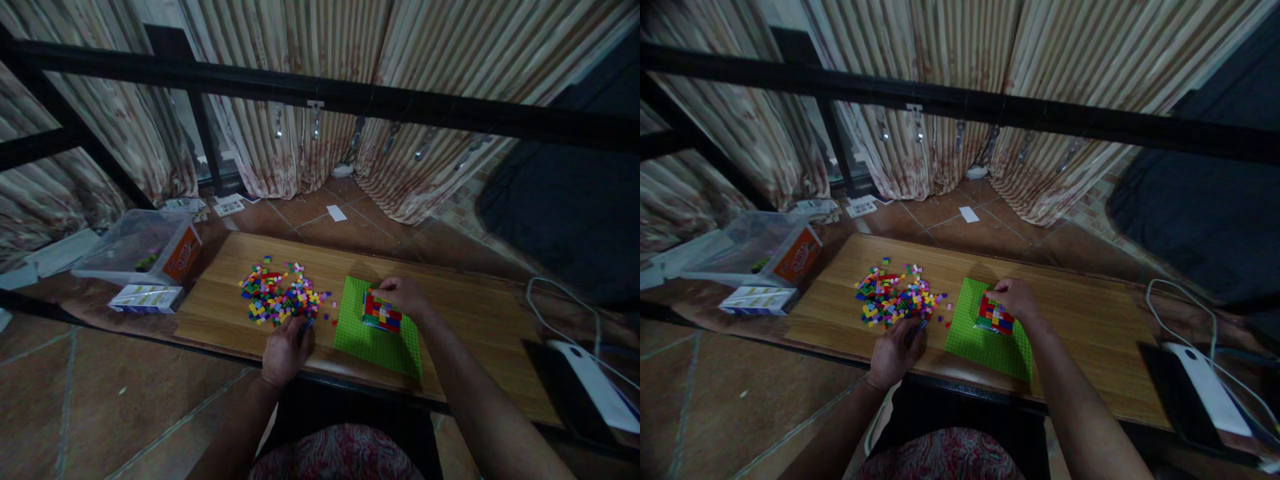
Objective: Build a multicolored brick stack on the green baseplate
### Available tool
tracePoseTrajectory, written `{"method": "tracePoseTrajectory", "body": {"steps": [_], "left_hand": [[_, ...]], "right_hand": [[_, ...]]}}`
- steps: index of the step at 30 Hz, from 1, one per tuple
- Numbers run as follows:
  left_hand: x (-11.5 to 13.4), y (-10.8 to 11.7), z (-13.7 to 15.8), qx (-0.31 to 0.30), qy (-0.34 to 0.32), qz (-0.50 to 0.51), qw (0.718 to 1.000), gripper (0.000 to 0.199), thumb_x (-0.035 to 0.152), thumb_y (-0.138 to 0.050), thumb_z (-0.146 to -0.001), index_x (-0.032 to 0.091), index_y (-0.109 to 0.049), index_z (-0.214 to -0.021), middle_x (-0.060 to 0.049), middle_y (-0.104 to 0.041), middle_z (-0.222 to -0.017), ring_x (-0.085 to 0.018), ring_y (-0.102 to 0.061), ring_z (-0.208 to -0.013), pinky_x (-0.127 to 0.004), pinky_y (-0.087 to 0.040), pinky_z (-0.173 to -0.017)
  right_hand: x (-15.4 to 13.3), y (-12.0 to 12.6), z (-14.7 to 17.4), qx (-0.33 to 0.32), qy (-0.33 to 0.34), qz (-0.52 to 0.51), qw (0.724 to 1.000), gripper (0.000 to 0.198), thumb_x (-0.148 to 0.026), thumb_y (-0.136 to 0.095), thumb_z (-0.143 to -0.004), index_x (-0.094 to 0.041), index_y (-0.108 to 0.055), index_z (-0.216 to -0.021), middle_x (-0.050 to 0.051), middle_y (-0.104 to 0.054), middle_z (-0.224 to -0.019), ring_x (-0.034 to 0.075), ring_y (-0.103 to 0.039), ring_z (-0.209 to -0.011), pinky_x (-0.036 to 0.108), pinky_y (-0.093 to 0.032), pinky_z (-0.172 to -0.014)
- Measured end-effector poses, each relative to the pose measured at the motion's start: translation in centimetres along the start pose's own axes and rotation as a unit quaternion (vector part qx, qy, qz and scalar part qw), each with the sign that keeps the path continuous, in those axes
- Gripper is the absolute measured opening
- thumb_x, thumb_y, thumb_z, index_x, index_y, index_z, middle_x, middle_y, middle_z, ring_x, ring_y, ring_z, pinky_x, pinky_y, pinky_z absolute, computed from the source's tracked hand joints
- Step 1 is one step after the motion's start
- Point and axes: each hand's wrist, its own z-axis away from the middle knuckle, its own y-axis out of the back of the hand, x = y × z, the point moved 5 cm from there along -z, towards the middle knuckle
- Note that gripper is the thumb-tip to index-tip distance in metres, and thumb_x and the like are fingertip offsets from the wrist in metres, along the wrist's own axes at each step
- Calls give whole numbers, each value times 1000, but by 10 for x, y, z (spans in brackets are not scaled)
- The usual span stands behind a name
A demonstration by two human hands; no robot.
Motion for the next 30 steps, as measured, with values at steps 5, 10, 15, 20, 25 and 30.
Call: {"method": "tracePoseTrajectory", "body": {"steps": [5, 10, 15, 20, 25, 30], "left_hand": [[0, -1, 0, 5, -8, -4, 1000, 19, 28, -53, -87, 21, -58, -104, -4, -67, -91, -16, -65, -79, -26, -51, -70], [0, -1, 0, 4, -8, -3, 1000, 19, 27, -54, -87, 21, -58, -104, -4, -67, -92, -16, -65, -80, -26, -51, -70], [0, -1, 0, 7, -11, -5, 1000, 19, 27, -54, -86, 21, -58, -104, -4, -67, -92, -16, -65, -79, -26, -52, -70], [0, -1, 0, 4, -8, -4, 1000, 19, 28, -53, -87, 22, -58, -104, -4, -67, -92, -16, -65, -81, -26, -51, -71], [0, 0, -1, -1, -2, -3, 1000, 17, 28, -54, -87, 22, -58, -102, -4, -67, -92, -16, -65, -80, -26, -51, -71], [0, -1, -1, -9, 4, 3, 1000, 18, 27, -53, -87, 22, -58, -103, -4, -67, -93, -17, -65, -81, -27, -50, -72]], "right_hand": [[3, -3, -2, -8, 6, -30, 1000, 20, -37, -73, -63, -19, -72, -70, 2, -69, -61, 14, -60, -55, 23, -41, -50], [3, -5, -2, -21, 11, -60, 998, 17, -33, -71, -67, -19, -76, -75, 4, -74, -72, 17, -65, -62, 26, -46, -56], [-1, -3, -3, -51, 22, -50, 997, 15, -31, -70, -69, -19, -77, -74, 5, -75, -74, 19, -66, -66, 26, -47, -57], [-3, -2, -4, -50, 29, -29, 998, 14, -30, -70, -69, -20, -77, -75, 4, -75, -74, 18, -67, -66, 26, -46, -59], [-4, -4, -1, -45, 19, -30, 998, 14, -31, -70, -70, -20, -77, -76, 4, -75, -73, 17, -66, -65, 25, -46, -58], [-4, -1, -1, -39, 50, -33, 997, 14, -33, -68, -70, -21, -76, -73, 3, -74, -73, 18, -66, -66, 26, -47, -59]]}}
